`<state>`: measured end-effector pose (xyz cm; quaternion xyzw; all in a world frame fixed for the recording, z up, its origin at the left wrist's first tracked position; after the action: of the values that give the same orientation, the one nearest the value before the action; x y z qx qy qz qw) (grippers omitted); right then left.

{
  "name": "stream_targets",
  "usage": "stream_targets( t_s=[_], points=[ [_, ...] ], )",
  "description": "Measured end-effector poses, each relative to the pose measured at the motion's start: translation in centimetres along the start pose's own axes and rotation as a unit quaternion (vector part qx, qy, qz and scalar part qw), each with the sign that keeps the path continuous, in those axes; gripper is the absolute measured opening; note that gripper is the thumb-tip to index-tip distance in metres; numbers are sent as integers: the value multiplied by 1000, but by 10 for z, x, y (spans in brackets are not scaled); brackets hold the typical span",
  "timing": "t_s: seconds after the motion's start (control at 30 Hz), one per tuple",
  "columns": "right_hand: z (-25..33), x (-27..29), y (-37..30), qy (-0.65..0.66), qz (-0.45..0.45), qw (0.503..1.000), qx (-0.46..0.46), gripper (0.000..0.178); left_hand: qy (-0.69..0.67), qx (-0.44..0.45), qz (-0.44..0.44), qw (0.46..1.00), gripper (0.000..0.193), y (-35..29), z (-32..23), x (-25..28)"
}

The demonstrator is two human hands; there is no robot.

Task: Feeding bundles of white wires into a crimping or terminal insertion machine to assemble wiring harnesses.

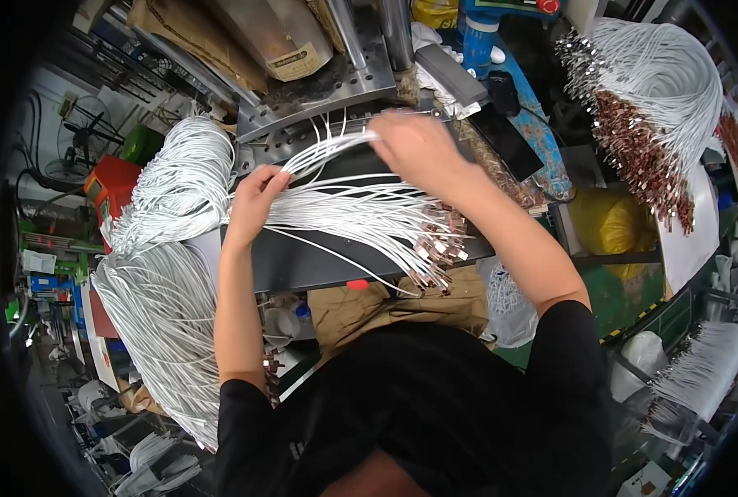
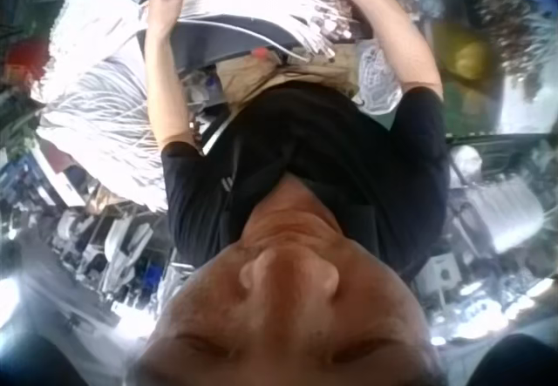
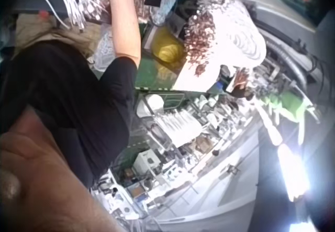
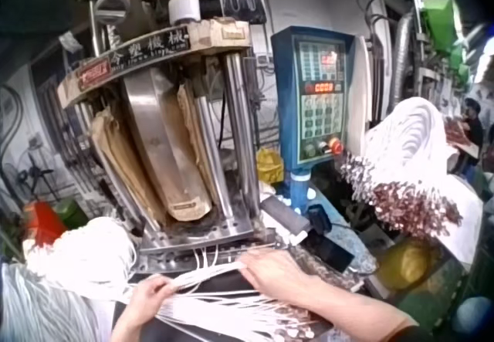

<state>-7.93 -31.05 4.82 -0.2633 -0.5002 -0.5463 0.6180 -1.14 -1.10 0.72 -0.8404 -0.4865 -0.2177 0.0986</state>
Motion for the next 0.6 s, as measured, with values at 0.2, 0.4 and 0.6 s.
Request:
stream_targets(
  t_s=[0.2,0.4,0.6],
  points=[
    [16,3,5,-144,165,976,-8,31,152,11,68,986,21,-2,4,-13],
    [-31,-46,-24,-38,74,996,-35,32,64,4,-29,998,19,3,14,-12],
    [10,-38,-25,-11,-59,996,65,36,216,-104,53,969,19,15,-40,-44]
  ],
)
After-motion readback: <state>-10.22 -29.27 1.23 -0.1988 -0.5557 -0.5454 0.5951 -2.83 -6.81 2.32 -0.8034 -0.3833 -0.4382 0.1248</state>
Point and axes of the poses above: each hand's wrist, its own y-axis towards the middle knuckle, its own x-axis out of the back of the hand, z = x × y, the point moved 1 cm from there along y, towards the middle knuckle, and after that the axes turned 4 degrees about z, right-handed, at the moved point
